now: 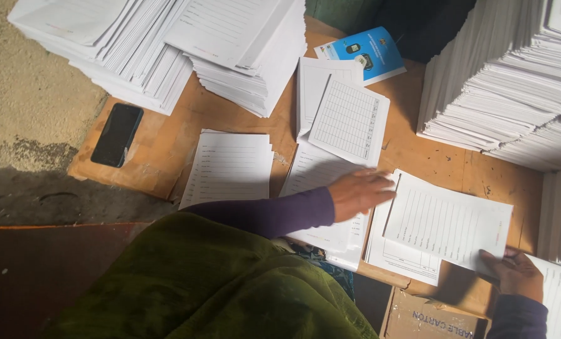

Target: The person sorts through stacks of printed papers on a wooden table, separating them into different piles. They handle the papers by hand, flipping through sheets and organizing them into neat stacks. A smartphone and a blue booklet are also visible on the table.

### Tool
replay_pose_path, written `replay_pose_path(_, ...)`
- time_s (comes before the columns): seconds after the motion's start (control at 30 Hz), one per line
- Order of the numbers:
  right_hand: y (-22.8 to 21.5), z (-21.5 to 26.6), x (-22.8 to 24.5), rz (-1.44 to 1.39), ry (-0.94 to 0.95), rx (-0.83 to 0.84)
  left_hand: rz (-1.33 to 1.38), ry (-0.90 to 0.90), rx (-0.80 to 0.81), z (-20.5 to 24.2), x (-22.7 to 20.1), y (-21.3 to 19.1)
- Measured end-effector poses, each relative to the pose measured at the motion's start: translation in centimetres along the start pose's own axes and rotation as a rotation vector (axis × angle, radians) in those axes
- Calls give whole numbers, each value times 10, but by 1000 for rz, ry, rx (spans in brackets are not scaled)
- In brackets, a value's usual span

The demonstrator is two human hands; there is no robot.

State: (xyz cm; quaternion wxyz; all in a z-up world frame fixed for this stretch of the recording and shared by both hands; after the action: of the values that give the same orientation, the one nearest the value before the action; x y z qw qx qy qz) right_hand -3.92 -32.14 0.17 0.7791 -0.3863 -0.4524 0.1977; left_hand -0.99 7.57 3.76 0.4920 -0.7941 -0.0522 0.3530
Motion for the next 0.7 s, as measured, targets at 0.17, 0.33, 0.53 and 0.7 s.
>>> replay_pose_path(0.17,9,29,-27,-544,3,-64,-355,-386,-121,50,59,-57)
replay_pose_path(0.33,26,62,-28,-817,125,-56,-743,-269,-214,58,93,-35)
replay_pose_path(0.53,30,150,52,-996,162,-97,-755,-156,-307,55,98,-64)
replay_pose_path(0.7,73,182,46,-1181,150,97,-923,-25,-605,45,38,-151)
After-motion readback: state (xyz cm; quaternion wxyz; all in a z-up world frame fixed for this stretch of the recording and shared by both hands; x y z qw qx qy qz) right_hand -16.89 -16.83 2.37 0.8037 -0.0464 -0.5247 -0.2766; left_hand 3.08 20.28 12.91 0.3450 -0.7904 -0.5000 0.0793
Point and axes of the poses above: each hand's wrist, its own z-axis away from the middle knuckle, its own y-axis out of the palm, x = y × z, the point moved 3 cm from there along -z, towards the middle knuckle, and after that the axes turned 7 degrees about z, right-handed, at the moved point
